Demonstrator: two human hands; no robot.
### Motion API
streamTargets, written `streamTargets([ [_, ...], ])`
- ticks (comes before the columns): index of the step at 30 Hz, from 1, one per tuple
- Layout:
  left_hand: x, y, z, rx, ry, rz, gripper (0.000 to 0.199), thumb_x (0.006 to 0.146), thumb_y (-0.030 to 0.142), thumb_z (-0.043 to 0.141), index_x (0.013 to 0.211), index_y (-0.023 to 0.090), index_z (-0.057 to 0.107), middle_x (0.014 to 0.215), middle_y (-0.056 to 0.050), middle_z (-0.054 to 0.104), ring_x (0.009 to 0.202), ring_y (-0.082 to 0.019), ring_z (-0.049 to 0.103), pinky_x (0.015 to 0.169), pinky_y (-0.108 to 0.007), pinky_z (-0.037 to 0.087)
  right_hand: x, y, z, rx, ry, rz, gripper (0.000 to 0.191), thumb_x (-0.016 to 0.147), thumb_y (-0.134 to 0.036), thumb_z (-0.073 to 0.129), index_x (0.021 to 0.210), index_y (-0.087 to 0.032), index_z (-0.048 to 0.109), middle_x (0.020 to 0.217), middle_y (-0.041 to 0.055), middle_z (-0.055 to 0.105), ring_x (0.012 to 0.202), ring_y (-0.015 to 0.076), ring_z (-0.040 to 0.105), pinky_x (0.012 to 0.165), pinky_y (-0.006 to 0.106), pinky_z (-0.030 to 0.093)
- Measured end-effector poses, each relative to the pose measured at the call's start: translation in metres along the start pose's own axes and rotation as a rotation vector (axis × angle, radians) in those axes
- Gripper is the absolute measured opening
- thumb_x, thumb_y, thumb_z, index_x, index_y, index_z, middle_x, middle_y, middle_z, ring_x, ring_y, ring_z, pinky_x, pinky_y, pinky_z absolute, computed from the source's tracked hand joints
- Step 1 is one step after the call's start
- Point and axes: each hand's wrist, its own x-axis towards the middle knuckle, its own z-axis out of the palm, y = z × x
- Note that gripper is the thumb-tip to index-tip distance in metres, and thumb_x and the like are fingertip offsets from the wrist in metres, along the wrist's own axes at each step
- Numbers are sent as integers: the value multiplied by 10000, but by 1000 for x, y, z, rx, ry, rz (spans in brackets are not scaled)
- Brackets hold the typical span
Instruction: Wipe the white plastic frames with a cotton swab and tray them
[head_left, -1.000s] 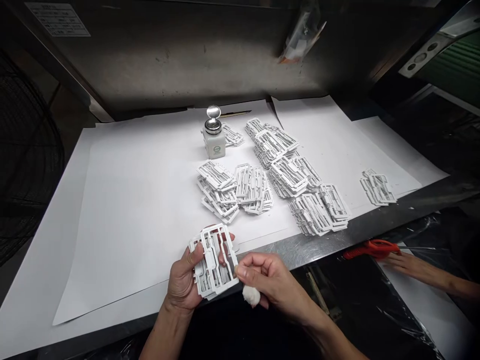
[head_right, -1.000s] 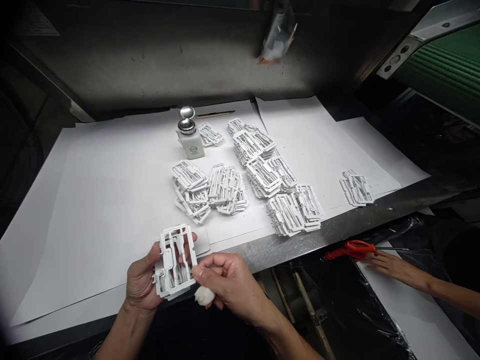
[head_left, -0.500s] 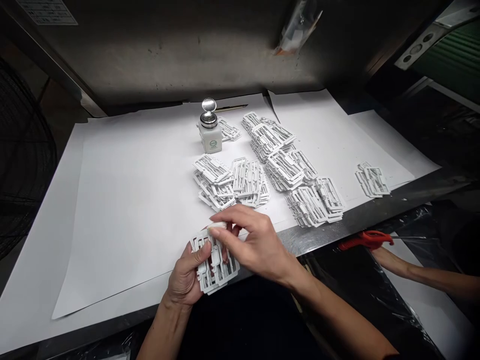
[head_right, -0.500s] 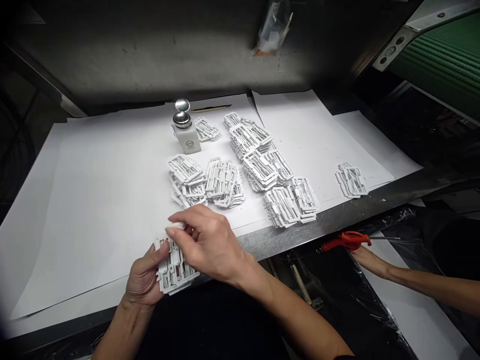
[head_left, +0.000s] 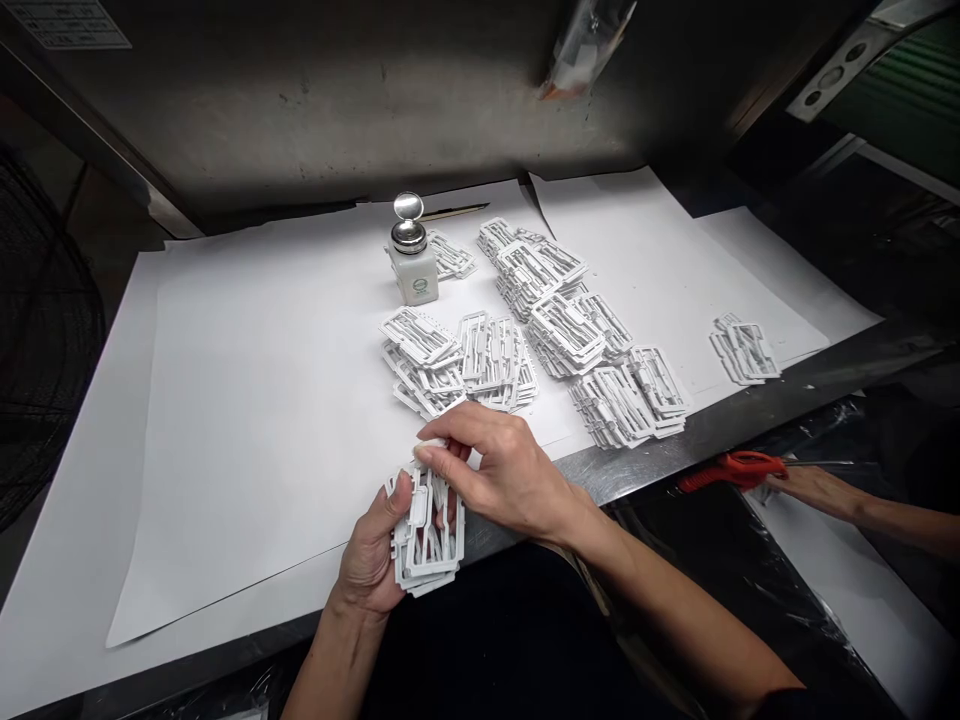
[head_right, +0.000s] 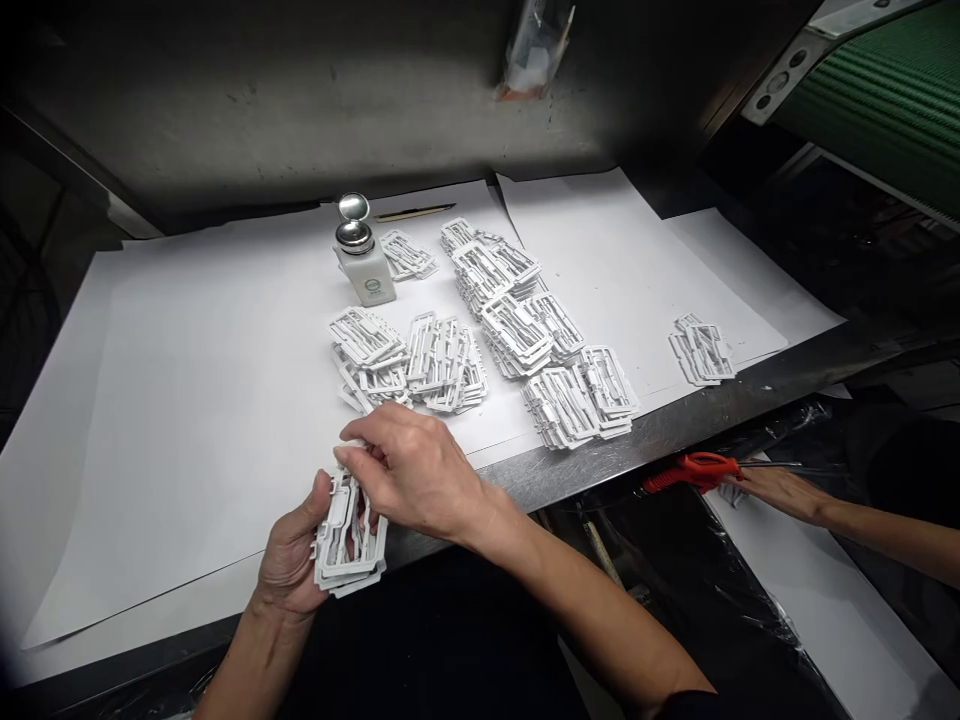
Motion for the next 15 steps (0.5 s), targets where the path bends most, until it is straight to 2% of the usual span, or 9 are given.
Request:
streamTargets([
  [4, 0, -1, 1, -16, 15, 6, 240, 764, 269, 629, 954, 122, 644, 769, -82, 689, 786, -252, 667, 689, -328, 551, 0, -2, -1, 58, 15, 78, 130, 844, -204, 556, 913, -139, 646, 815, 37, 623, 725, 120, 564, 688, 227, 452],
  [7, 0, -1, 1, -10, 27, 7, 239, 787, 259, 599, 986, 132, 639, 757, -76, 691, 750, -238, 671, 670, -316, 552, 0, -3, -3, 11, -29, 40, 115, 831, -183, 561, 891, -142, 649, 809, 37, 625, 712, 122, 559, 670, 230, 449],
  [9, -1, -1, -1, 17, 33, -6, 219, 783, 271, 603, 936, 121, 651, 695, -71, 684, 672, -225, 671, 635, -310, 555, 1, 0, -6, -36, -23, 36, 115, 827, -168, 557, 892, -142, 648, 821, 41, 628, 710, 126, 557, 665, 233, 445],
  [12, -2, -1, -1, 57, 40, -39, 225, 771, 314, 613, 841, 105, 661, 613, -68, 666, 561, -213, 654, 583, -316, 554, 2, 3, -9, -27, 42, 111, 129, 836, -186, 551, 924, -149, 637, 832, 34, 624, 692, 119, 556, 673, 234, 446],
  [15, -2, 0, 2, 61, 24, -37, 225, 776, 317, 605, 809, 103, 665, 584, -63, 656, 544, -209, 648, 586, -322, 554, 0, 4, -11, 40, 50, 130, 147, 839, -213, 554, 961, -149, 608, 813, 17, 613, 665, 105, 546, 677, 226, 447],
])
